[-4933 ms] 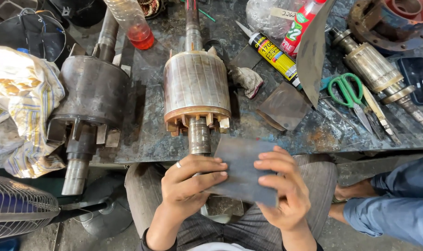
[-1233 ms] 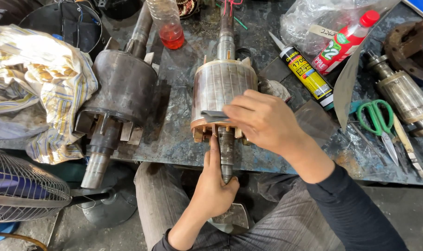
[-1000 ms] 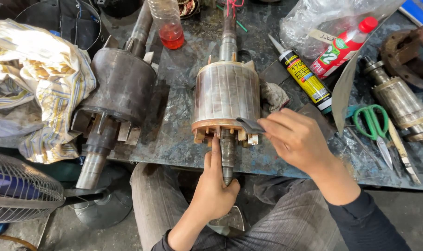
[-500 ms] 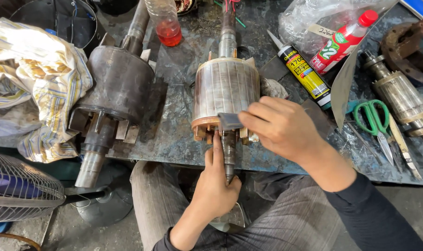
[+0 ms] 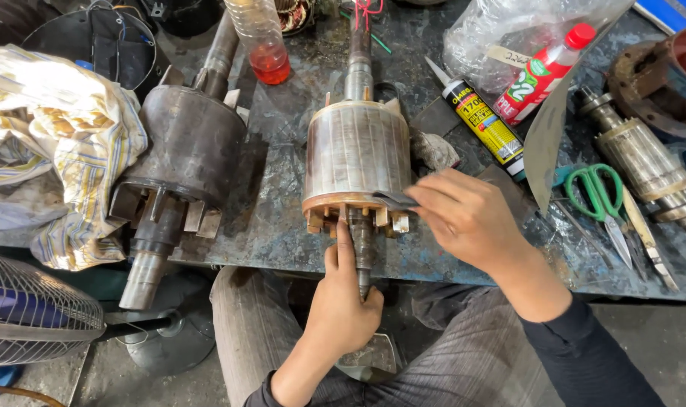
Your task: Sanding the shaft of a motor rotor using sandpaper to remove debris and smooth the surface.
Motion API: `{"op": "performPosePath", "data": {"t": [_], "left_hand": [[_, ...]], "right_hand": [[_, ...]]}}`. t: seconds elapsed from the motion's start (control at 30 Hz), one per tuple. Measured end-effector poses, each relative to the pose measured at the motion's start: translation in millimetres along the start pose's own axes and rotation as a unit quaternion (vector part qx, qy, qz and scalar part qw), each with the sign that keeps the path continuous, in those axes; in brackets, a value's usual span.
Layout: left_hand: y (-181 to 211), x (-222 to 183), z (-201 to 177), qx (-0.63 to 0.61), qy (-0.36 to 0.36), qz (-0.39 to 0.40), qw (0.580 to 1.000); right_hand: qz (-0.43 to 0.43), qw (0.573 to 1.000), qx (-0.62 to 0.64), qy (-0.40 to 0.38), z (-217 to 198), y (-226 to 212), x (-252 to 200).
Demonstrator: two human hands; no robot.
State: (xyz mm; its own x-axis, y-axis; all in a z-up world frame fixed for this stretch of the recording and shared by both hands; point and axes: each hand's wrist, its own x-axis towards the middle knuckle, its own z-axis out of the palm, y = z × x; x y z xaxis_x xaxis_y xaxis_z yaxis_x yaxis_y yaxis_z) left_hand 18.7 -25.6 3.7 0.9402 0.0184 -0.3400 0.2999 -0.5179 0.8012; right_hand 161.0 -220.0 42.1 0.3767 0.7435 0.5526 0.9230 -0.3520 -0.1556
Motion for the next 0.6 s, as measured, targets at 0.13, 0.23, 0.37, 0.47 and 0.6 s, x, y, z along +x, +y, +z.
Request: {"op": "performPosePath", "data": {"t": [0.13,0.23,0.37,0.47,0.6], "left_hand": [[-6,2,1,0.011,0.02,-0.002,1.0],[-10,3,-5,-0.019,0.024,-0.013,0.999],[-23,2,-12,-0.082,-0.009,0.015,0.996],[-10,-3,-19,-0.09,-0.022,0.001,0.996],[5,-2,-21,-0.061,-0.049,-0.063,0.995]], "right_hand": [[0.023,0.999,-0.03,0.012,13,-16,21],[0.037,0.999,-0.013,0.035,25,-22,23],[0.052,0.996,0.024,0.064,33,-20,-3],[0.059,0.993,0.066,0.076,43,-3,-38],[0.055,0.994,0.05,0.082,37,-2,-32]]}}
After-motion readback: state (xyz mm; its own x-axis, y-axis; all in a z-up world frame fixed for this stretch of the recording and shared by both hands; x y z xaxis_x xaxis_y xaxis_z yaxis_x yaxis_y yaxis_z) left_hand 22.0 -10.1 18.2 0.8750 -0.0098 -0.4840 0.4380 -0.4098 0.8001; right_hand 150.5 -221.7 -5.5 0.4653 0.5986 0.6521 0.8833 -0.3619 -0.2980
